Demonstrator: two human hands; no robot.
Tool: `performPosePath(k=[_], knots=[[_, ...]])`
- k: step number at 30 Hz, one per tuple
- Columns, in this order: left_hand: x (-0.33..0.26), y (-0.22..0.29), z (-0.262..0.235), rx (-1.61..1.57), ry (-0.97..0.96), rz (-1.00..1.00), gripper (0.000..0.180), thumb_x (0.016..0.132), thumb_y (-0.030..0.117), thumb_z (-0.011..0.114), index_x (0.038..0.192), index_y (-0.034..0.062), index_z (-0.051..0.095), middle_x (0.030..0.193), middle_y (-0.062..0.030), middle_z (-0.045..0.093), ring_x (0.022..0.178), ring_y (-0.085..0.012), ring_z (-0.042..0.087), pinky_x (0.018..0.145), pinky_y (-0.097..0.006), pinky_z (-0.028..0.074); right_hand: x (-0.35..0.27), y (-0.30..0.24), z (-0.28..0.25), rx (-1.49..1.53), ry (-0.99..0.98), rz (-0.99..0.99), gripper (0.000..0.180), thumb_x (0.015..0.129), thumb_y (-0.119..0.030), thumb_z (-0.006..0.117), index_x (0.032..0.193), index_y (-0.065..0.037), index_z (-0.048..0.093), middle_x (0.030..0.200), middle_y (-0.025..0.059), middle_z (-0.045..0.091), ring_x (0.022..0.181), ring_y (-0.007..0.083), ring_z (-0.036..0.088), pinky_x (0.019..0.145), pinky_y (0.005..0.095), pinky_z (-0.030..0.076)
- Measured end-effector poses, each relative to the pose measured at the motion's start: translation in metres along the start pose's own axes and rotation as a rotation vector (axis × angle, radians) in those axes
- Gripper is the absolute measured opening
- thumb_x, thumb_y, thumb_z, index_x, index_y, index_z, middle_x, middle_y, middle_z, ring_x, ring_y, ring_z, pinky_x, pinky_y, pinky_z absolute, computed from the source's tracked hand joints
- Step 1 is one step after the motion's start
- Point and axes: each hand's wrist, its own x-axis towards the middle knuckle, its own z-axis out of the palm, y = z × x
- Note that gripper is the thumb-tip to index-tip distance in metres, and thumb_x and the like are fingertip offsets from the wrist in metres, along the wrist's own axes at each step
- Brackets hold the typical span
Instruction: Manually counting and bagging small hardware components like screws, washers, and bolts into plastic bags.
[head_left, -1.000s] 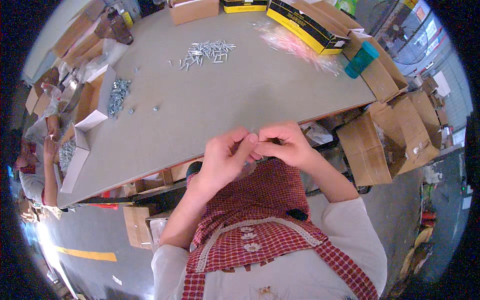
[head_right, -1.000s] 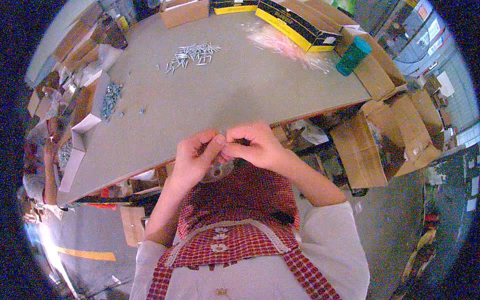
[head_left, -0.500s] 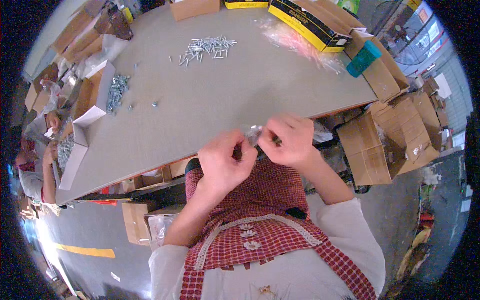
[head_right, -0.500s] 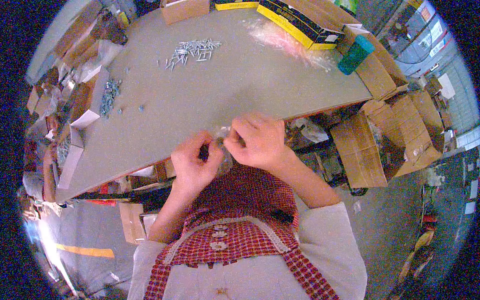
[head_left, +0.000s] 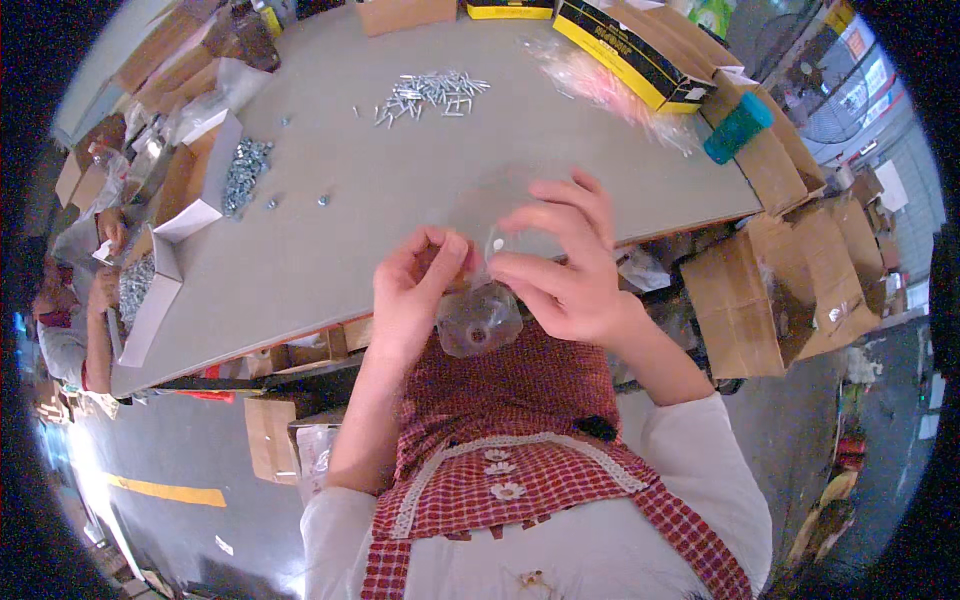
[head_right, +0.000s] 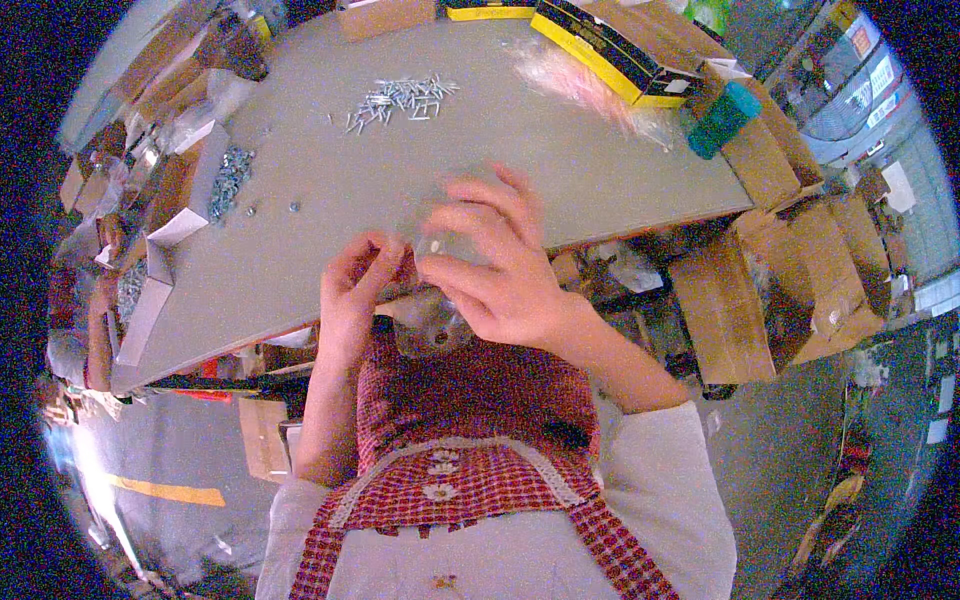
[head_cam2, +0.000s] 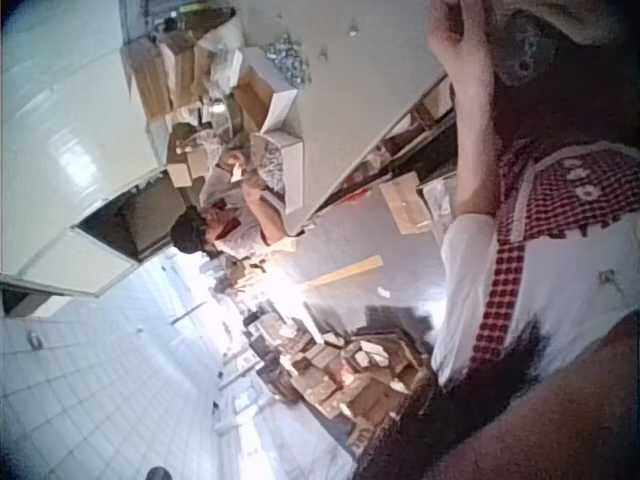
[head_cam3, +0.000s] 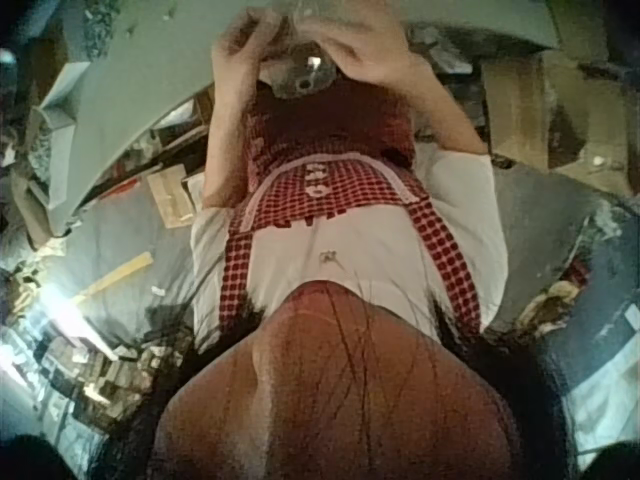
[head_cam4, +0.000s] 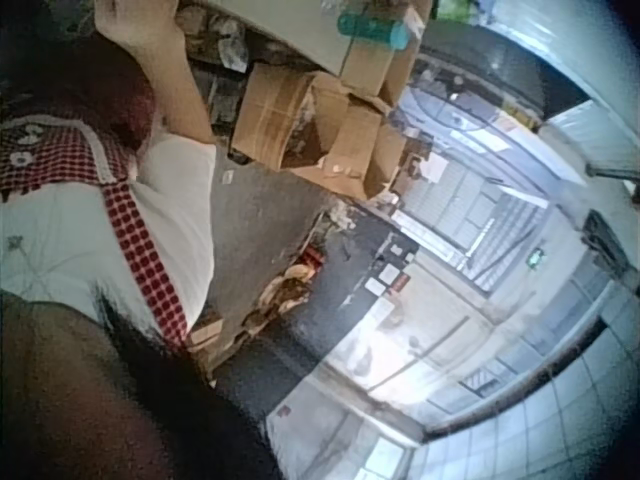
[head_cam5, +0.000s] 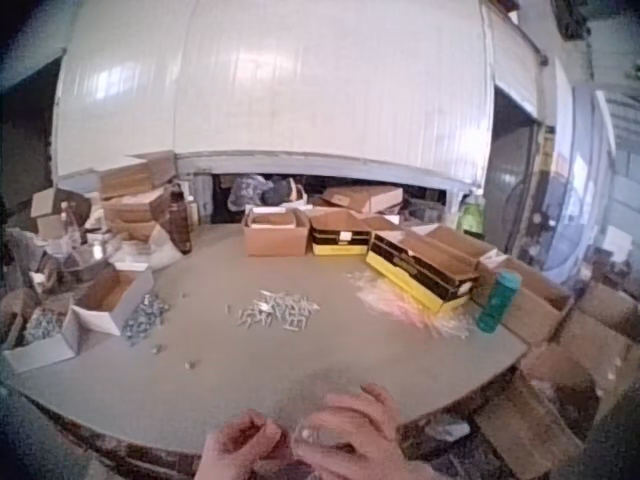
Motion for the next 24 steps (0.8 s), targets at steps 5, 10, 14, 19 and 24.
performPosePath(k=[5,10,14,19,24], knots=[[0.007,0.017,0.006,-0.359,-0.068,-0.373,0.024,0.099,0.028,0.059,0.098,0.0037,0.062,0.077,-0.0022,0.062,0.063,-0.0081,0.054,0.056,-0.023,0.043,-0.007,0.012,0.004,-0.101,0.006,-0.035,0.023,0.071,-0.015,0.074,0.093,-0.019,0.073,0.126,0.0015,0.063,0.134,0.0356,0.04,0.113,0.0623,0.015],[0.018,-0.008,-0.033,-0.178,0.122,-0.08,0.015,0.098,0.021,0.059,0.102,0.0059,0.06,0.072,0.0004,0.058,0.054,-0.0064,0.046,0.049,-0.021,0.034,0.005,0.011,0.008,0.139,-0.253,0.122,0.029,0.077,-0.015,0.073,0.106,-0.018,0.074,0.135,0.0004,0.061,0.146,0.0401,0.022,0.114,0.0599,-0.01],[0.02,-0.018,-0.045,-0.077,0.231,0.024,0.014,0.091,0.013,0.064,0.102,0.006,0.059,0.075,-0.0018,0.06,0.061,-0.01,0.051,0.053,-0.024,0.037,0.013,0.02,0.006,0.239,-0.431,0.214,0.035,0.08,-0.019,0.071,0.115,-0.021,0.072,0.143,-0.0015,0.054,0.149,0.0421,0.001,0.106,0.0658,-0.021],[0.024,0.021,-0.03,1.198,0.445,0.873,0.029,0.067,0.004,0.069,0.094,0.0059,0.059,0.084,-0.0063,0.064,0.081,-0.0252,0.059,0.075,-0.037,0.042,0.018,0.019,0.028,0.021,-0.391,0.161,0.032,0.083,-0.021,0.068,0.115,-0.021,0.071,0.141,-0.0039,0.055,0.145,0.044,0.02,0.105,0.0764,-0.012],[0.023,-0.033,-0.055,1.068,0.194,0.533,0.03,0.072,0.013,0.074,0.098,0.0054,0.06,0.094,-0.0131,0.065,0.093,-0.0336,0.062,0.086,-0.045,0.043,0.038,0.047,0.086,0.443,-0.329,0.238,0.021,0.085,-0.016,0.068,0.106,-0.011,0.072,0.114,0.0055,0.07,0.124,0.0292,0.056,0.115,0.0532,0.026]])
